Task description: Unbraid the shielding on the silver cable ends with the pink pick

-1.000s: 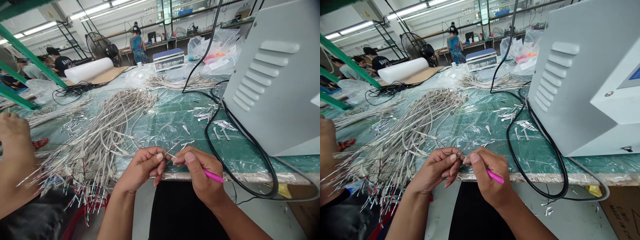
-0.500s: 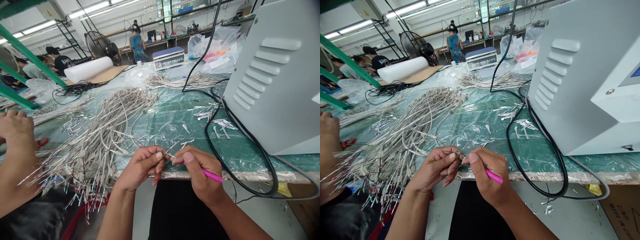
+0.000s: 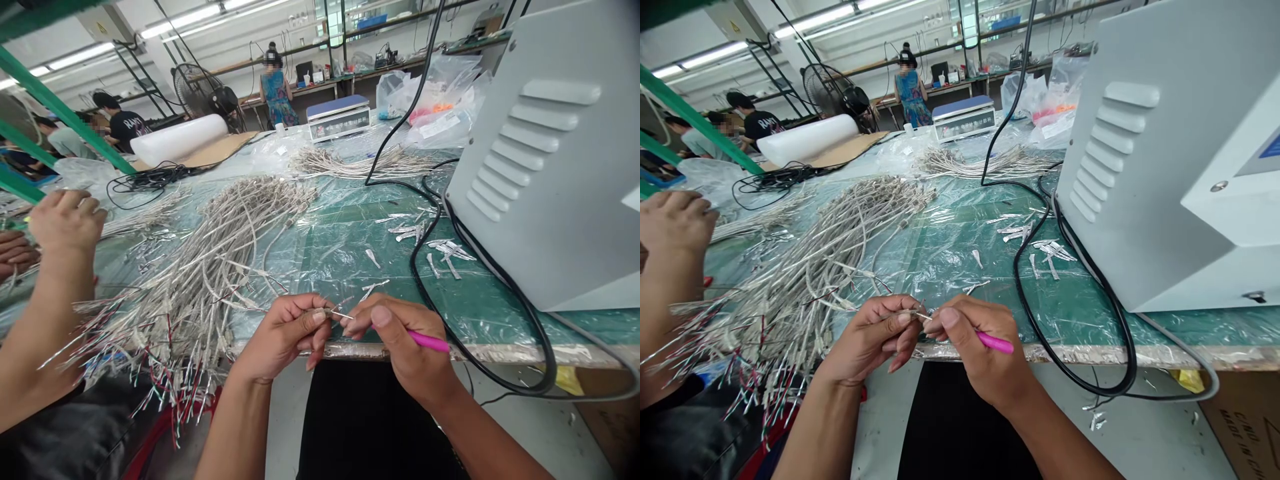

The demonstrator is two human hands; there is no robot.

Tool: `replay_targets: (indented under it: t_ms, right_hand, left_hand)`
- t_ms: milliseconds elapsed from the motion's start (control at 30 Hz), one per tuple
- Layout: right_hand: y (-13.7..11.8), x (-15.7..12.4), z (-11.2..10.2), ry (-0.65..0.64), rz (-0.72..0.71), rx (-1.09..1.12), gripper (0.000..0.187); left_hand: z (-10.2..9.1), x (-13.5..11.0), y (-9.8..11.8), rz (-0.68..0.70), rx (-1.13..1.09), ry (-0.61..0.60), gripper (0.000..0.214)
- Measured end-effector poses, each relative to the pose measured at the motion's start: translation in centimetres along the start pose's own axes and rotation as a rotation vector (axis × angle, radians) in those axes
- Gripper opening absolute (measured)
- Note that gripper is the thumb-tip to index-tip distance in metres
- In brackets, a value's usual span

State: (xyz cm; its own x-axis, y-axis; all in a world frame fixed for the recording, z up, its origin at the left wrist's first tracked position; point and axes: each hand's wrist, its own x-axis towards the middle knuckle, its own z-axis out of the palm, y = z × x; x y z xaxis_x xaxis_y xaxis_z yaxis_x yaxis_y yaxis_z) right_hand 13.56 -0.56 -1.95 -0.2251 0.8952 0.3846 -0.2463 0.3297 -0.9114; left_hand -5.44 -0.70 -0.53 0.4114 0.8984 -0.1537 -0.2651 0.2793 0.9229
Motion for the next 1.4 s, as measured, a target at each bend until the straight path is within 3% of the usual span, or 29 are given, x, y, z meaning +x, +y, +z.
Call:
replay_targets:
  t_ms: [200, 267, 333, 400, 467, 533, 567, 633, 733, 800, 1000, 1200, 1400]
  right_hand:
    - [-0.4, 0.2, 0.3, -0.259, 0.031, 0.126, 0.024]
    - [-0.1, -0.1, 0.3, -0.265, 0.007, 0.250, 0.023]
    - [0.2, -0.6, 0.2, -0.131, -0.011, 0.371, 0.027]
    - [0.1, -1.0, 0.0, 0.087, -0.068, 0.329, 0.027]
    - [-0.6, -1.1, -0.4, 0.286, -0.155, 0.089, 0.019]
    - [-1.8, -0.7, -0.9, 0.354, -0.226, -0.242, 0.025]
    - [-2.4, -0.4, -1.3, 0.325, -0.246, -0.406, 0.033]
    - [-3.4, 0.4, -2.2, 0.142, -0.268, -0.639, 0.036]
    - [-4.0, 1.5, -3.5, -0.191, -0.230, -0.814, 0.031]
    - [-3.9, 1.9, -3.9, -0.307, -0.210, -0.889, 0.028]
    - [-3.2, 2.0, -3.1, -0.413, -0.224, -1.022, 0.012]
    - [-3.1, 1.9, -2.8, -0.452, -0.263, -1.087, 0.017]
    - [-3.8, 1.8, -2.3, -0.496, -0.126, -1.183, 0.018]
  left_hand:
    - [0.2, 0.2, 0.1, -0.024, 0.054, 0.022, 0.017]
    - [0.2, 0.3, 0.1, -0.029, 0.036, 0.004, 0.018]
    - [0.1, 0.2, 0.2, -0.029, 0.011, -0.004, 0.018]
    - [0.1, 0.2, 0.2, -0.036, 0.022, 0.004, 0.018]
    - [0.2, 0.2, 0.3, -0.048, 0.067, 0.004, 0.018]
    - [0.4, 0.2, 0.4, -0.060, 0.128, -0.002, 0.020]
    - [0.5, 0.3, 0.5, -0.069, 0.156, -0.004, 0.021]
    - [0.7, 0.4, 0.7, -0.097, 0.196, -0.014, 0.023]
    - [0.9, 0.7, 0.9, -0.152, 0.236, -0.050, 0.026]
    - [0.9, 0.8, 1.0, -0.175, 0.262, -0.070, 0.029]
    - [0.9, 1.0, 1.2, -0.161, 0.310, -0.102, 0.033]
    - [0.8, 1.0, 1.1, -0.121, 0.330, -0.123, 0.031]
    - [1.4, 0.9, 0.7, -0.061, 0.459, -0.095, 0.030]
